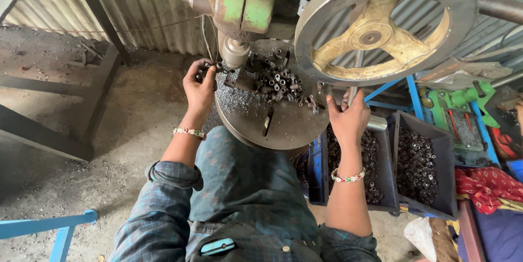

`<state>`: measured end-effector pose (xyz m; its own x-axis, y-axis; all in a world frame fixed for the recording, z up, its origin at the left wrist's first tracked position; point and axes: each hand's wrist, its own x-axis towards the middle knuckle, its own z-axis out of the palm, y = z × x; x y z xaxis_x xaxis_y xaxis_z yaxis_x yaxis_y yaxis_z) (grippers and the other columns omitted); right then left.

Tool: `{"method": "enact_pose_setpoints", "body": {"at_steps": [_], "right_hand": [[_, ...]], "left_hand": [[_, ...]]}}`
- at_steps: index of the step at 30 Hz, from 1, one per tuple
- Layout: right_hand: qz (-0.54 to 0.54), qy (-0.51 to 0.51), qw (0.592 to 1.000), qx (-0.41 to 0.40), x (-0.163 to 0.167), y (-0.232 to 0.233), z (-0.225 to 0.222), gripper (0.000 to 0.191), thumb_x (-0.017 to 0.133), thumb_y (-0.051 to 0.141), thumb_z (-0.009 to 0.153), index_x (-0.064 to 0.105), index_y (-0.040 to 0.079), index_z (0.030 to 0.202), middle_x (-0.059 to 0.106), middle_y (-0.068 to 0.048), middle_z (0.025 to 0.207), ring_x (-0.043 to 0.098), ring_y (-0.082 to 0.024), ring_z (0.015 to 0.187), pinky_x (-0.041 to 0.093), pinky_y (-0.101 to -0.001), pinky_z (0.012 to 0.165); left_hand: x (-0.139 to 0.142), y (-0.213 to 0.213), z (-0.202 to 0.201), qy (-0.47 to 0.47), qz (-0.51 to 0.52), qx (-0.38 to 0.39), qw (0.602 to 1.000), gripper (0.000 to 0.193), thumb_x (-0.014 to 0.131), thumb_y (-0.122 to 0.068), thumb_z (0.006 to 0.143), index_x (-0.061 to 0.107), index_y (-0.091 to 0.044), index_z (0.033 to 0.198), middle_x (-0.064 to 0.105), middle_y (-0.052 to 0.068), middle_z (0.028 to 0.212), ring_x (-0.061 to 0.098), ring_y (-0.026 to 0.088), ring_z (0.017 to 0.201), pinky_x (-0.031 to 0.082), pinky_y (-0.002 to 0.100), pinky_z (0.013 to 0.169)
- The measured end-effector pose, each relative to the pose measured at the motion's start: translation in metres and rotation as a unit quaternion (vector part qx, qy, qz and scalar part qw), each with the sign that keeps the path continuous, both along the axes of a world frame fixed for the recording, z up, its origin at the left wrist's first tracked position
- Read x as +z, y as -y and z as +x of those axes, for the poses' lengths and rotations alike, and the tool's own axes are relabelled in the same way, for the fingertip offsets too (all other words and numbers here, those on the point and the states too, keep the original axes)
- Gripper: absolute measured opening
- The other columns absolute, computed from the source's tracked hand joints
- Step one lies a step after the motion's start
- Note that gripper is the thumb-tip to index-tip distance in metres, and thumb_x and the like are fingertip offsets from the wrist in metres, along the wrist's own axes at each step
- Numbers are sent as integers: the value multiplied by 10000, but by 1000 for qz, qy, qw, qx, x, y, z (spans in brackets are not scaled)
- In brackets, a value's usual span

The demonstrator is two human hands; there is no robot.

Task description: The person picks small hexagonal metal fittings from a bin, seats each one on a drill press table, and operates the drill press to machine it. Finished pieces are set on the table and moved into collection bins, with machined chips brushed aside by hand.

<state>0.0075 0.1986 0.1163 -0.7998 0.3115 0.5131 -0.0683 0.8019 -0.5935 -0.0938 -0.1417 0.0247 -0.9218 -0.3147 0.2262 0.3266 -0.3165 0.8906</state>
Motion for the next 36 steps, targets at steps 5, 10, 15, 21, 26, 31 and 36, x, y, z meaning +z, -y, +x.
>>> {"method": "enact_pose_setpoints", "body": {"at_steps": [5, 10, 15, 21, 26, 31, 36], "right_hand": [[8, -2, 1000, -6, 4, 4, 0, 463, 898, 159, 817, 548, -7, 1071, 591, -54, 803, 550, -170, 594, 489, -328, 590], [-13, -13, 1000, -4, -12, -2, -7, 466, 888, 162, 817, 551, -2, 1093, 595, -54, 839, 563, -180, 617, 507, -336, 602], [143, 13, 989, -41, -59, -27, -57, 471, 907, 274, 852, 599, 43, 1124, 676, -143, 1000, 641, -305, 907, 506, -422, 850], [321, -25, 946, -18, -85, -46, -162, 537, 835, 282, 876, 587, 94, 1313, 658, -207, 1271, 581, -401, 1207, 412, -479, 1060], [209, 17, 969, -129, -50, -42, -220, 555, 848, 273, 867, 553, 63, 1288, 656, -192, 1184, 602, -389, 1125, 443, -475, 996], [133, 49, 980, -139, -42, -40, -222, 577, 860, 264, 858, 520, 32, 1262, 654, -177, 1096, 622, -376, 1042, 474, -471, 933], [86, 28, 994, -59, -65, -21, -115, 603, 873, 256, 849, 487, 1, 1237, 652, -161, 1008, 643, -363, 960, 505, -466, 869]], "left_hand": [[8, 28, -13, -5, -230, -43, 972, 57, 739, -33, 941, 711, -38, 991, 673, -54, 788, 539, -6, 662, 438, 181, 563], [-6, 28, -28, 85, -97, -129, 983, 66, 747, -84, 973, 751, -48, 1028, 681, -24, 823, 522, 21, 643, 403, 205, 537], [-16, 19, -39, 60, -46, -146, 986, 104, 736, -81, 976, 757, -32, 1065, 744, -23, 900, 620, 15, 759, 488, 173, 658], [-18, 18, -39, 58, -27, -143, 988, 47, 742, -60, 953, 731, -32, 990, 704, -46, 880, 593, 9, 777, 472, 178, 665], [-22, 19, -41, 98, -23, -137, 985, 31, 744, -65, 950, 724, -42, 957, 674, -43, 829, 509, 23, 688, 390, 201, 564], [-20, 19, -37, 111, -17, -148, 983, 44, 743, -92, 957, 735, -53, 976, 649, -40, 797, 502, 29, 661, 392, 207, 554], [-23, 23, -29, 15, 7, -115, 993, 53, 731, -99, 953, 717, -53, 977, 700, -46, 864, 554, 13, 702, 445, 194, 600]]}}
